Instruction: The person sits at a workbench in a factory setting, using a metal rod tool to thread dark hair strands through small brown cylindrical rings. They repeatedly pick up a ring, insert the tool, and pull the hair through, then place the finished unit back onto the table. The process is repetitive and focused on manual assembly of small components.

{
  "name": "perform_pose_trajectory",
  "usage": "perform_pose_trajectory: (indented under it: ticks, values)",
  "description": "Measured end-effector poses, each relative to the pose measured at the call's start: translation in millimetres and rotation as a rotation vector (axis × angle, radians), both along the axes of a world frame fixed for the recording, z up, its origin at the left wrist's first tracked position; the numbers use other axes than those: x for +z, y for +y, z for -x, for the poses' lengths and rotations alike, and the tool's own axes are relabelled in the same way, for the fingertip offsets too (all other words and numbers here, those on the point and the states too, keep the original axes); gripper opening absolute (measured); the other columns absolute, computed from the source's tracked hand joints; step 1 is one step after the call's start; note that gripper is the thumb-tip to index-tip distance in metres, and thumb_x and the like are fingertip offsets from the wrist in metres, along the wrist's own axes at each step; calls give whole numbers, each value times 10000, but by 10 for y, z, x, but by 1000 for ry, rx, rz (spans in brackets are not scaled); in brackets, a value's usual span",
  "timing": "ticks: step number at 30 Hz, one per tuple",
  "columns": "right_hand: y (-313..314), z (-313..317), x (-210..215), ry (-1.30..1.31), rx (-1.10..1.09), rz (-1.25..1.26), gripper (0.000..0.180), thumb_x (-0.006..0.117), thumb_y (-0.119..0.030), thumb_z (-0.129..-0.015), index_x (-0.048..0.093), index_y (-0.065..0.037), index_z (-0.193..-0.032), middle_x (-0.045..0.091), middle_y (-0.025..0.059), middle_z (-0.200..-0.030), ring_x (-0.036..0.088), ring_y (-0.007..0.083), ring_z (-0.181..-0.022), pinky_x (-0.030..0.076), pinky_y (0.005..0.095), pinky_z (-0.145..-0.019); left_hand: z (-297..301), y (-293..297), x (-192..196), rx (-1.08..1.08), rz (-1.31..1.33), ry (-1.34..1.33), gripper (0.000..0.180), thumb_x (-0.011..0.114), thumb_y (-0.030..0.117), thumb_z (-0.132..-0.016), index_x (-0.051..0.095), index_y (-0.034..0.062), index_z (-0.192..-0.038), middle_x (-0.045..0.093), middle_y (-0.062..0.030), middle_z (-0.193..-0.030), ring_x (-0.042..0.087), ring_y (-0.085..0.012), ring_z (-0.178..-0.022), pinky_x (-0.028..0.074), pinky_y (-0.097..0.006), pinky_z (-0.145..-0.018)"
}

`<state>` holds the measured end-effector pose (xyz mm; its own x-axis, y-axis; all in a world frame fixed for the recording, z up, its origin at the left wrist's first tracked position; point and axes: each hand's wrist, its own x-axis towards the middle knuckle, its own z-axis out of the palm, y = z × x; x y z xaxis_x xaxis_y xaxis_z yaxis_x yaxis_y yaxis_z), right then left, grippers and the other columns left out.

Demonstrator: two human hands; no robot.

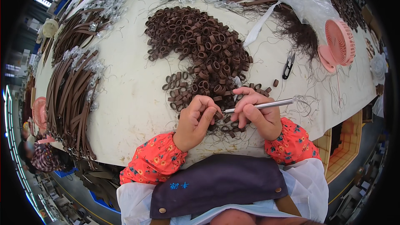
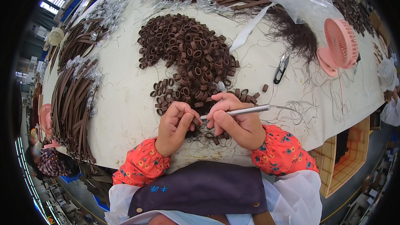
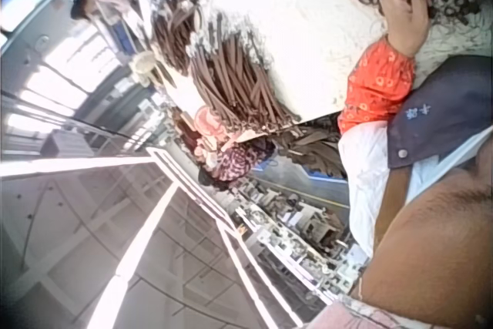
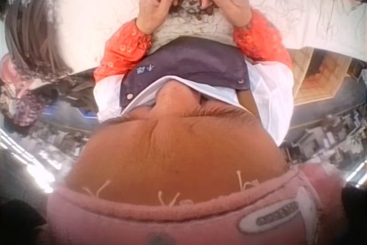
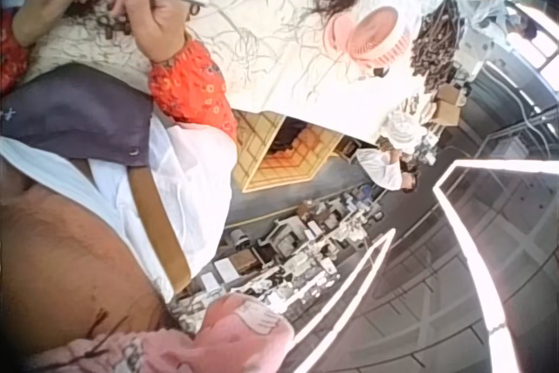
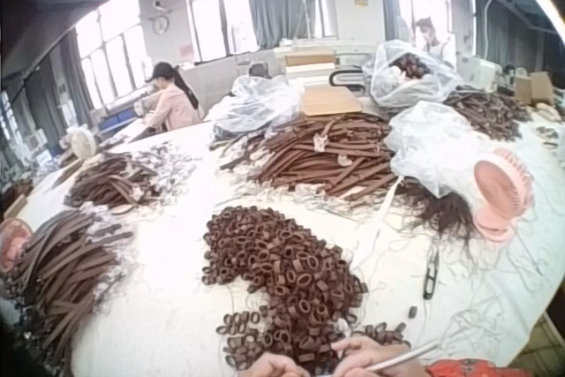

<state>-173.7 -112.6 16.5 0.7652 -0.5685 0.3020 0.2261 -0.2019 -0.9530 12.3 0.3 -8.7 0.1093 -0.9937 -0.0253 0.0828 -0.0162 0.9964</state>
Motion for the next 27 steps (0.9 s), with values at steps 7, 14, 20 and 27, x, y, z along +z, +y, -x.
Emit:
perform_pose_trajectory:
  ticks: [7,14,20,27]
  values:
    - [-3,-5,-19,17,-1,33,196,479,-192,-992,613,-54,-957,613,-13,-609,620,105,-648,351,457,-1024,-8,7,-4,1,-20,-30,90,465,99,-1007,467,19,-1047,608,-70,-958,549,-67,-757,449,-204,-670]
    - [1,-7,-19,17,5,36,189,487,-191,-991,612,-51,-964,615,-11,-619,616,98,-626,349,453,-1028,-10,12,-7,2,-20,-28,98,469,105,-1007,463,20,-1055,605,-72,-973,572,-78,-782,454,-208,-671]
    - [11,-8,-32,5,-1,44,176,492,-174,-988,610,-45,-968,617,-9,-628,619,91,-611,350,448,-1031,-14,17,-19,0,-18,-39,100,472,104,-1005,461,22,-1061,604,-71,-976,584,-83,-795,456,-208,-669]
    - [6,-4,-33,10,5,54,173,492,-173,-988,606,-44,-976,625,-3,-641,619,90,-609,354,445,-1029,-7,18,-15,0,-17,-34,100,472,101,-1004,456,28,-1070,602,-70,-983,601,-90,-821,459,-205,-670]
